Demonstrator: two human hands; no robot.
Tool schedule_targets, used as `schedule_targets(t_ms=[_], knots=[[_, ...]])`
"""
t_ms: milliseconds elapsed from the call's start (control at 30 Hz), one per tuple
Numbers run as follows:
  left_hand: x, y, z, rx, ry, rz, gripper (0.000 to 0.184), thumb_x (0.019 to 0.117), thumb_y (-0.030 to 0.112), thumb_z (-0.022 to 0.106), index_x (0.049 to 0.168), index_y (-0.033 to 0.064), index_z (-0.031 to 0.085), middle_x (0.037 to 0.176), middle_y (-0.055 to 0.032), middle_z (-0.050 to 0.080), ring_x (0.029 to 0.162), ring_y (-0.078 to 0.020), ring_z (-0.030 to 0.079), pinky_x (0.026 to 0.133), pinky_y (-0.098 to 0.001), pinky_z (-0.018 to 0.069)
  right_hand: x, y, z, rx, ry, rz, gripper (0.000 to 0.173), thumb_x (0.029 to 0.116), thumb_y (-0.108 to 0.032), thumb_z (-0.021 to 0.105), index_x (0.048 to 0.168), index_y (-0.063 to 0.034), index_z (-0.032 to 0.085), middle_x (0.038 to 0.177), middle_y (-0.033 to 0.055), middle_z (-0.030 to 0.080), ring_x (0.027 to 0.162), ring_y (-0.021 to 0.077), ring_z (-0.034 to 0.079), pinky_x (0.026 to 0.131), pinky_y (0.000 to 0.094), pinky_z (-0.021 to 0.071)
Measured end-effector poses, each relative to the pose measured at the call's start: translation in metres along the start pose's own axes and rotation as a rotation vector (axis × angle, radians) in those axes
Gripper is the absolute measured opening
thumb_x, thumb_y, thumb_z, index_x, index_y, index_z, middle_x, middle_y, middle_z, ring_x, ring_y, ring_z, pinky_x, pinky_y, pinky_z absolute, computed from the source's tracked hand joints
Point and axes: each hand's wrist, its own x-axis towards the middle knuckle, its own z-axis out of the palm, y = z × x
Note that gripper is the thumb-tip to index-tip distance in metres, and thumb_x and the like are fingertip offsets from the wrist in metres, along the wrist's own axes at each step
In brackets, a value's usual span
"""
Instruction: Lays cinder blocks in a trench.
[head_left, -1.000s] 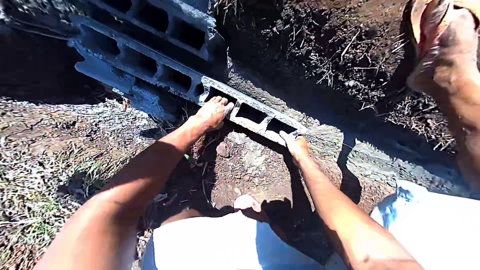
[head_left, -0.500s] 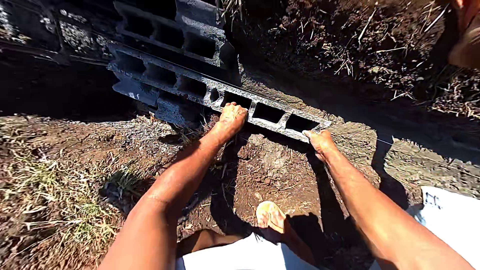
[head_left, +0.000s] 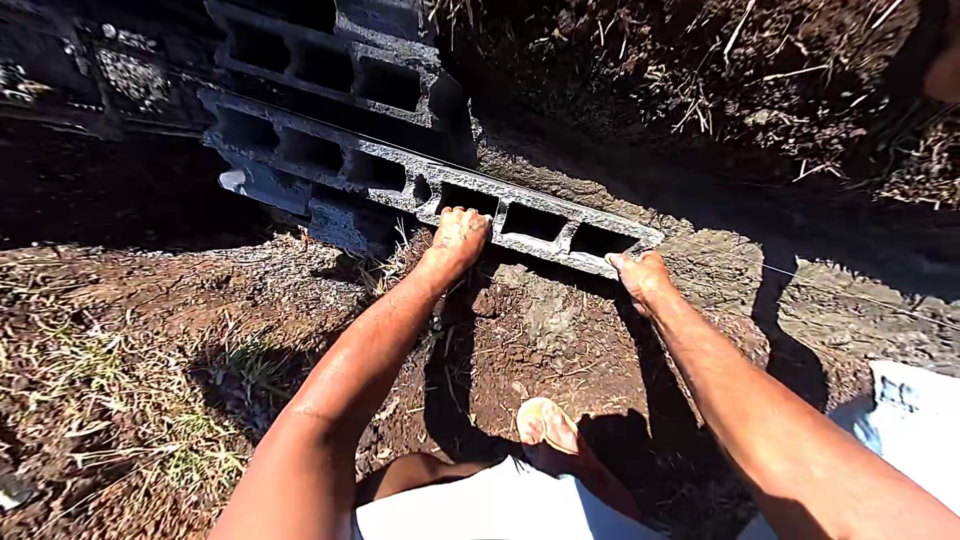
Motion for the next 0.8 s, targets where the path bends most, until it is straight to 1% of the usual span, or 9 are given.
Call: schedule_targets(t_ms=[67, 167, 300, 400, 500, 633, 667, 800], knots=[[0.0, 0.0007, 0.0007, 0.005, -0.001, -0.012, 0.025, 0.1029, 0.007, 0.051, 0.119, 0.001, 0.07, 0.117, -0.0236, 0.07, 0.115, -0.0447, 0.064, 0.099, -0.0614, 0.0467, 0.0024, 0.0022, 0.0006, 0.023, 0.002, -0.018, 0.062, 0.0992, -0.036, 0.069, 0.139, 0.0073, 0.048, 0.127, 0.0301, 0.06, 0.117, 0.0399, 0.062, 0.1, 0.0573, 0.0496], [0.0001, 0.0003, 0.003, -0.012, 0.002, -0.017, 0.025, 0.1029, 0.009, 0.052, 0.119, 0.0015, 0.07, 0.117, -0.0239, 0.069, 0.115, -0.0451, 0.063, 0.099, -0.062, 0.0466, 0.0017, 0.0034, 0.0011, 0.045, -0.004, -0.026, 0.064, 0.0998, -0.035, 0.068, 0.141, 0.0074, 0.045, 0.131, 0.0301, 0.058, 0.12, 0.0387, 0.06, 0.101, 0.0558, 0.0497], [0.0013, -0.0019, 0.0034, -0.01, 0.009, -0.012, 0.025, 0.1026, 0.009, 0.052, 0.119, 0.0027, 0.07, 0.116, -0.0234, 0.07, 0.115, -0.0445, 0.064, 0.1, -0.0612, 0.0468, 0.002, 0.0012, 0.0019, 0.053, 0.008, -0.031, 0.062, 0.1, -0.034, 0.068, 0.14, 0.0079, 0.045, 0.129, 0.0298, 0.059, 0.119, 0.0381, 0.061, 0.1, 0.0549, 0.05], [0.002, -0.005, 0.0053, -0.014, 0.035, 0.0, 0.026, 0.104, 0.01, 0.05, 0.119, 0.0045, 0.071, 0.116, -0.0217, 0.071, 0.117, -0.0421, 0.064, 0.101, -0.0591, 0.0468, 0.0032, 0.0015, 0.0028, 0.056, 0.01, -0.027, 0.062, 0.0996, -0.034, 0.068, 0.14, 0.0072, 0.045, 0.128, 0.0293, 0.06, 0.118, 0.0377, 0.062, 0.1, 0.0548, 0.0507], [0.0022, -0.0047, 0.0055, -0.031, 0.059, 0.008, 0.025, 0.1041, 0.011, 0.05, 0.115, 0.0036, 0.072, 0.113, -0.0212, 0.072, 0.115, -0.0418, 0.065, 0.1, -0.059, 0.0468, 0.0044, 0.0012, 0.0021, 0.054, 0.022, -0.042, 0.06, 0.0993, -0.031, 0.069, 0.138, 0.0089, 0.047, 0.127, 0.0298, 0.06, 0.118, 0.0379, 0.061, 0.101, 0.055, 0.0492], [0.0013, -0.0038, 0.0056, -0.029, 0.053, -0.017, 0.025, 0.1031, 0.011, 0.051, 0.116, 0.0051, 0.072, 0.113, -0.0206, 0.071, 0.115, -0.0416, 0.064, 0.1, -0.0588, 0.0464, 0.0054, 0.0008, 0.0034, 0.043, 0.016, -0.056, 0.056, 0.1002, -0.031, 0.068, 0.133, 0.0099, 0.05, 0.124, 0.0286, 0.061, 0.116, 0.0365, 0.061, 0.099, 0.0543, 0.0498], [0.0014, -0.0035, 0.0067, -0.024, 0.054, -0.021, 0.025, 0.1029, 0.01, 0.051, 0.116, 0.0053, 0.072, 0.113, -0.0208, 0.071, 0.115, -0.0417, 0.064, 0.099, -0.059, 0.0461, 0.0056, 0.0013, 0.0043, 0.049, 0.026, -0.069, 0.052, 0.0998, -0.03, 0.068, 0.129, 0.0102, 0.053, 0.121, 0.0283, 0.062, 0.113, 0.0361, 0.062, 0.097, 0.0543, 0.0507], [0.0002, -0.0036, 0.0098, -0.015, 0.059, -0.023, 0.026, 0.1031, 0.01, 0.05, 0.117, 0.0069, 0.072, 0.113, -0.0198, 0.071, 0.114, -0.0413, 0.064, 0.099, -0.059, 0.0451, -0.0001, -0.0006, 0.0067, 0.087, 0.026, -0.106, 0.044, 0.1006, -0.025, 0.067, 0.124, 0.01, 0.057, 0.117, 0.0262, 0.063, 0.11, 0.0327, 0.063, 0.096, 0.052, 0.0511]])
